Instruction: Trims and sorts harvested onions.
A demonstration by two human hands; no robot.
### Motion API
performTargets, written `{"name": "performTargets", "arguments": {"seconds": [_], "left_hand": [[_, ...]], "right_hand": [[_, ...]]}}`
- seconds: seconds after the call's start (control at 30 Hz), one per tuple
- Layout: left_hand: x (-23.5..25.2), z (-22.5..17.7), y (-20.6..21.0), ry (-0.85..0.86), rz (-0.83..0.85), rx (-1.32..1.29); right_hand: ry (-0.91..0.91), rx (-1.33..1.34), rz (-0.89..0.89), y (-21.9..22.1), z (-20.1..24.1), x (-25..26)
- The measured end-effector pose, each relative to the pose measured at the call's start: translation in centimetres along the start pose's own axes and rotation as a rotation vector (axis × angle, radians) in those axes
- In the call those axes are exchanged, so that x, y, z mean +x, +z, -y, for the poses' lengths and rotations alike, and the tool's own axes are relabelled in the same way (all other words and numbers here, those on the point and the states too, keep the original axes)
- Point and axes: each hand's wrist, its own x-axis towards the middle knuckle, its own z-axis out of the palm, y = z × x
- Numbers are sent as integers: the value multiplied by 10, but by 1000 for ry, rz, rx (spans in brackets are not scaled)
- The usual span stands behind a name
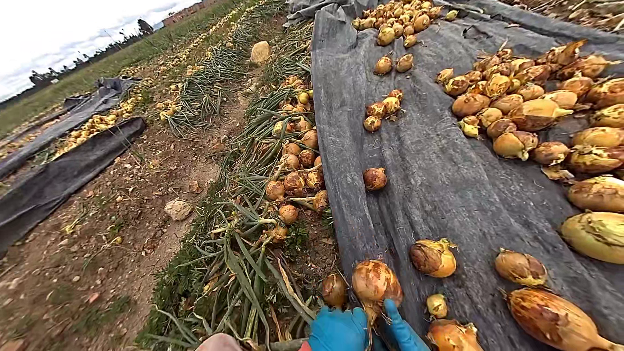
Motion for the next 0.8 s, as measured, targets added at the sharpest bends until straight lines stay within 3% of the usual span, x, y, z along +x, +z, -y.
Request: {"name": "performTargets", "arguments": {"seconds": [0.13,0.23,0.27,0.33,0.4,0.47,0.5,0.57,0.67,0.8], "left_hand": [[4,15,-4,-91,72,96],[33,55,-40,-506,18,219],[43,86,-39,-611,-146,270],[68,157,-9,-434,-680,309],[72,116,-28,-461,-320,127],[89,77,-2,-500,-35,-118],[104,70,14,-533,26,-230],[122,70,44,-595,-8,-355],[100,83,67,-540,-218,-615],[45,77,63,-167,-494,-1046]], "right_hand": [[-5,176,-21,14,-6,-4],[-301,214,-112,17,6,-6],[-422,233,-160,10,17,-7],[-600,163,-244,-22,35,1],[-470,46,-304,-36,49,2],[-180,-21,-309,-27,54,-3],[-97,-33,-299,-20,54,-3],[-28,-39,-291,-11,38,-4],[-16,-167,-276,-9,10,-11],[9,-462,-175,-14,12,8]]}}
